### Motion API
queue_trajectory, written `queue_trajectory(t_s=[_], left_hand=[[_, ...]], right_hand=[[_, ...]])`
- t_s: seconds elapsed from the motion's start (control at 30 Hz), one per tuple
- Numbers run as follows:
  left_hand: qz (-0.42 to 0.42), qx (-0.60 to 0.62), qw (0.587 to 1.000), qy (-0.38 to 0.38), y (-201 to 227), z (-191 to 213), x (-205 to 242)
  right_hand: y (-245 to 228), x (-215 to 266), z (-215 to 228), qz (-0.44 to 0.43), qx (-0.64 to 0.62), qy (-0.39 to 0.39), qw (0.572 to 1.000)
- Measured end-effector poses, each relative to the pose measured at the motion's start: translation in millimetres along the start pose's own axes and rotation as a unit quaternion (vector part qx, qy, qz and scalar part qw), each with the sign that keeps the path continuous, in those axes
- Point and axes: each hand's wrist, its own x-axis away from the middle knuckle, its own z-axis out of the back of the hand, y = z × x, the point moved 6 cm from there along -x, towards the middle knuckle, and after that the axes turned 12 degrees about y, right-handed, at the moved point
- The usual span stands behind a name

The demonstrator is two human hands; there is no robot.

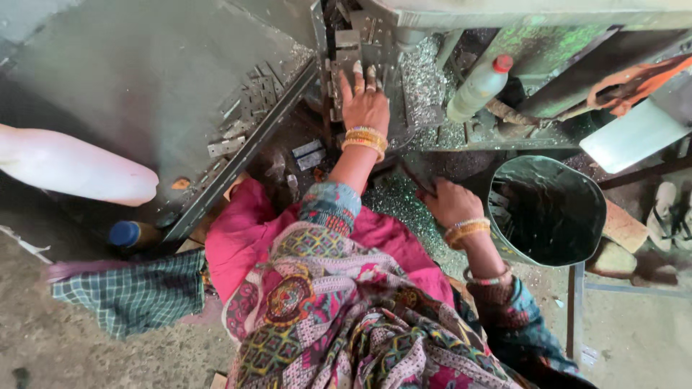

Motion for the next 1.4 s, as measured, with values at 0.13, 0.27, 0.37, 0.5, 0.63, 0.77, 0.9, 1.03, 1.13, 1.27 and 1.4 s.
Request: queue_trajectory(t_s=[0.13,0.27,0.37,0.5,0.63,0.77,0.9,1.03,1.13,1.27,1.4], left_hand=[[0.045,0.019,0.998,0.031,2,-13,-7],[0.046,0.091,0.995,0.013,2,-21,-11],[0.042,0.054,0.998,0.013,0,-18,-19],[0.053,0.033,0.998,-0.013,-2,-17,-20],[0.051,0.037,0.998,-0.007,7,-14,-29],[0.067,0.086,0.994,0.032,0,-17,-20],[0.130,0.088,0.977,0.145,-35,-9,-17],[0.244,0.067,0.963,0.090,-114,-33,-20],[0.337,-0.111,0.935,-0.014,-189,-58,-4],[0.364,-0.006,0.932,0.007,-245,-66,6],[0.407,0.031,0.913,0.024,-254,-48,23]], right_hand=[[-4,13,-25,0.012,-0.062,0.038,0.997],[-5,10,-33,0.083,-0.099,0.060,0.990],[10,-6,-24,0.037,-0.005,0.012,0.999],[9,3,-29,-0.003,-0.025,0.019,1.000],[5,11,-46,0.016,-0.072,0.022,0.997],[-2,8,-22,0.057,-0.050,0.038,0.996],[-32,16,68,0.098,0.069,0.203,0.972],[-73,29,118,0.092,0.052,0.293,0.950],[-89,30,130,0.091,0.085,0.310,0.943],[-94,27,131,0.083,0.107,0.304,0.943],[-96,32,133,0.111,0.085,0.324,0.936]])
